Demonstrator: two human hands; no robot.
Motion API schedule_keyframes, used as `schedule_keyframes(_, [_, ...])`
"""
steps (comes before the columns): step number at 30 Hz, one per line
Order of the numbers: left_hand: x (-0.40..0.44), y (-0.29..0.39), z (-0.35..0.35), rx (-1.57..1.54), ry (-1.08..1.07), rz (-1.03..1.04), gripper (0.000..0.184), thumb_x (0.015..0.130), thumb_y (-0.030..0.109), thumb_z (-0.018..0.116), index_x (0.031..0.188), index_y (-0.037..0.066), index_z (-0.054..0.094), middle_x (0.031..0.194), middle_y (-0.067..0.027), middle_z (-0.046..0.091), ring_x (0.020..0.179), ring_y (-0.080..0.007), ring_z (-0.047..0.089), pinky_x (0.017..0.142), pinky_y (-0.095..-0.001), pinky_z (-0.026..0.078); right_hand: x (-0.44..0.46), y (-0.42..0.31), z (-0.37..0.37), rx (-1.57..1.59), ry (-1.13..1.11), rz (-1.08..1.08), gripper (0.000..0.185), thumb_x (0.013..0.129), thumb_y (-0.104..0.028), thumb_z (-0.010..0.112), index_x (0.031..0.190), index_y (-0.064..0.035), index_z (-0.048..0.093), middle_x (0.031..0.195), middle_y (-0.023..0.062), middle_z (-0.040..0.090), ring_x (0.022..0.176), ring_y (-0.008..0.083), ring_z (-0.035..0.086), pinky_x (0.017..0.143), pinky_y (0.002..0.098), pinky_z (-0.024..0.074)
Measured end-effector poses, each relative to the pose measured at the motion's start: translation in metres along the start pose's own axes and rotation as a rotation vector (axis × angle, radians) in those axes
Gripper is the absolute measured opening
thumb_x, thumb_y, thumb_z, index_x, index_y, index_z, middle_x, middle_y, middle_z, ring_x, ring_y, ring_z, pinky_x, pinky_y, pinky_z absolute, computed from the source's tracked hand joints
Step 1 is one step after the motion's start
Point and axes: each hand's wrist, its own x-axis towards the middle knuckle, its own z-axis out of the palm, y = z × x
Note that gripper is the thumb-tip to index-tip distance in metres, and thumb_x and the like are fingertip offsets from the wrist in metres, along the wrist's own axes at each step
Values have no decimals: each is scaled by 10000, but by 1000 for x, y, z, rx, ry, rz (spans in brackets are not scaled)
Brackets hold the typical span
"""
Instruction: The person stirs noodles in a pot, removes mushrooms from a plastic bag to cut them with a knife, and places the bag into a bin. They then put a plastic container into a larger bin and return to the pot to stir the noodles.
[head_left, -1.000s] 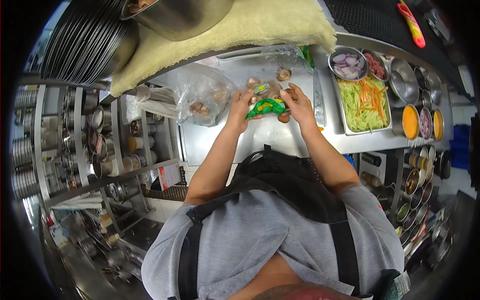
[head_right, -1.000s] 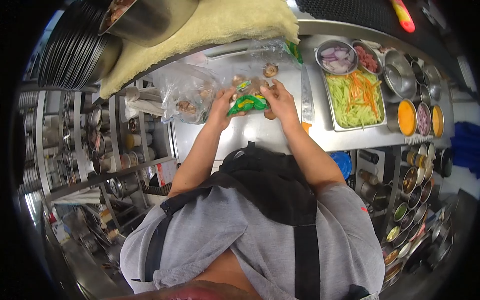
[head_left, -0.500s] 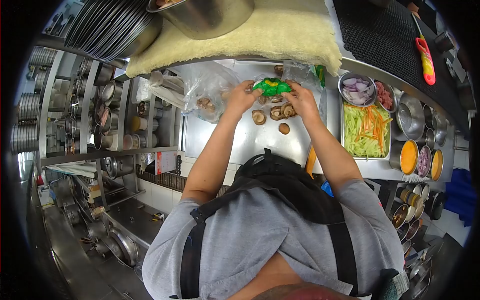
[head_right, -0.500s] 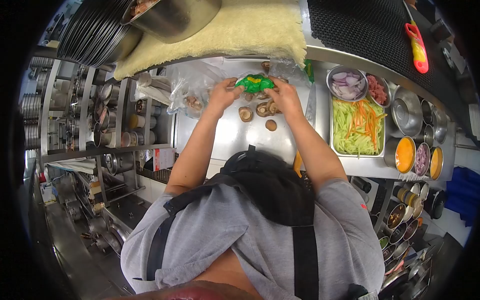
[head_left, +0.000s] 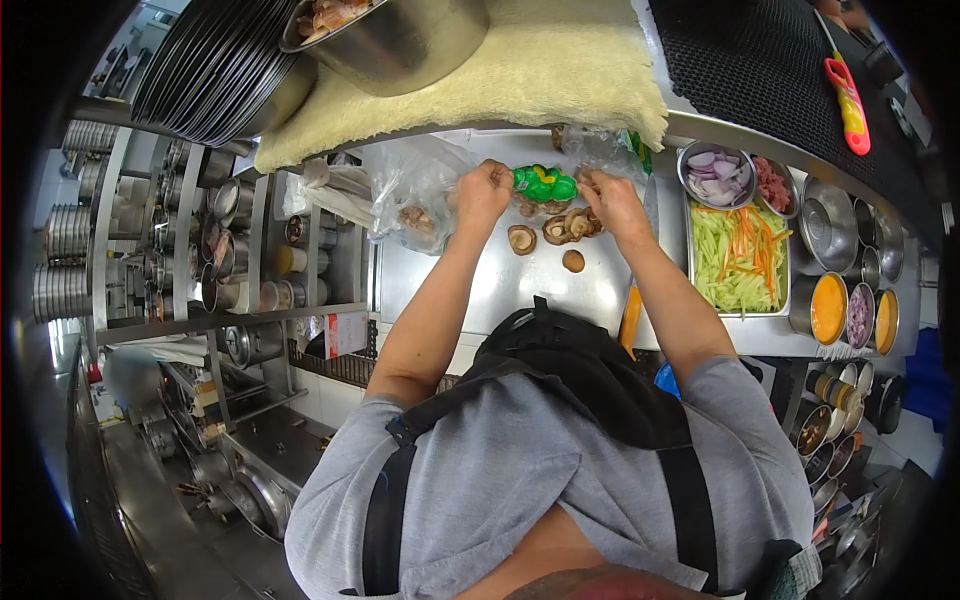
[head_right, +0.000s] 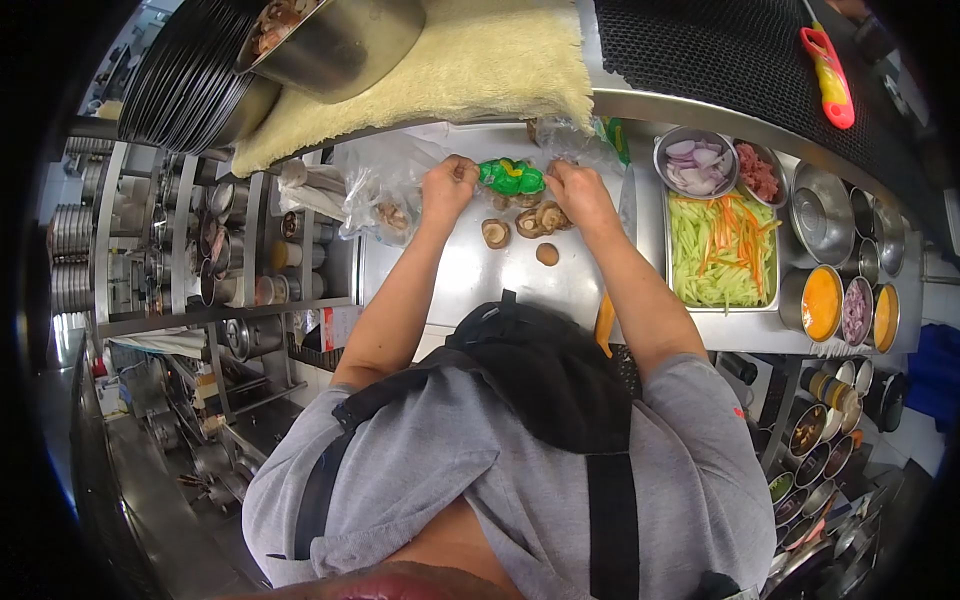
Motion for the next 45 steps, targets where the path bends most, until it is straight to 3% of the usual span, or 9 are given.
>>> schedule_keyframes(18, [17,53,-62,-114,79,38,179,696,170,652,770,12,693,722,-161,673,691,-271,672,669,-351,517,20,-49,-55,137,120,-35,131,817,-131,606,866,-28,669,751,192,637,709,370,621,646,416,488])
schedule_keyframes(20, [16,25,-40,9,25,27,188,689,186,657,759,15,694,740,-170,675,700,-292,670,668,-360,517,24,-11,-28,-218,-7,-69,129,824,-132,604,855,-24,668,743,186,635,710,369,620,649,412,489])
schedule_keyframes(22, [27,19,-33,126,50,127,203,687,199,655,756,13,695,754,-180,676,708,-304,667,670,-361,516,26,-30,-43,-105,66,-79,126,825,-128,599,853,-23,662,757,192,633,724,379,617,655,420,490])
schedule_keyframes(26, [31,25,-41,-173,6,-63,228,671,229,660,747,16,692,736,-186,669,715,-313,665,688,-368,522,22,-29,-42,1,158,-134,125,822,-119,592,872,-20,649,815,213,631,767,400,610,677,439,489])
schedule_keyframes(27, [32,19,-29,-54,-5,2,235,670,232,658,749,13,690,735,-183,669,709,-315,663,686,-376,523,23,-21,-34,-131,-50,-70,128,825,-114,589,892,-21,644,848,220,632,780,400,610,690,443,489])
schedule_keyframes(36, [34,30,-23,2,-57,49,222,687,211,641,760,5,680,753,-176,670,726,-313,657,685,-376,515,22,-24,-41,-107,20,-126,112,836,-102,584,838,7,607,811,212,629,770,401,605,687,451,484])
schedule_keyframes(39, [28,48,-33,-40,-78,126,190,685,190,642,755,17,674,741,-165,668,706,-307,652,675,-371,513,10,-32,-42,-49,-17,22,156,829,-156,619,861,-3,620,894,204,639,815,390,609,714,445,484])
schedule_keyframes(41, [30,51,-31,-29,-96,174,197,691,189,644,772,12,670,723,-150,666,674,-275,649,652,-353,507,22,-44,-44,-116,165,-282,369,802,-258,690,1091,-44,609,1056,208,622,948,363,608,782,424,490])
schedule_keyframes(45, [24,61,-26,7,-208,293,213,701,187,639,809,6,661,714,-139,658,637,-240,636,624,-337,499,29,-43,-16,-309,21,-273,695,743,-374,725,1338,-139,453,1208,209,543,1034,386,579,876,452,477])
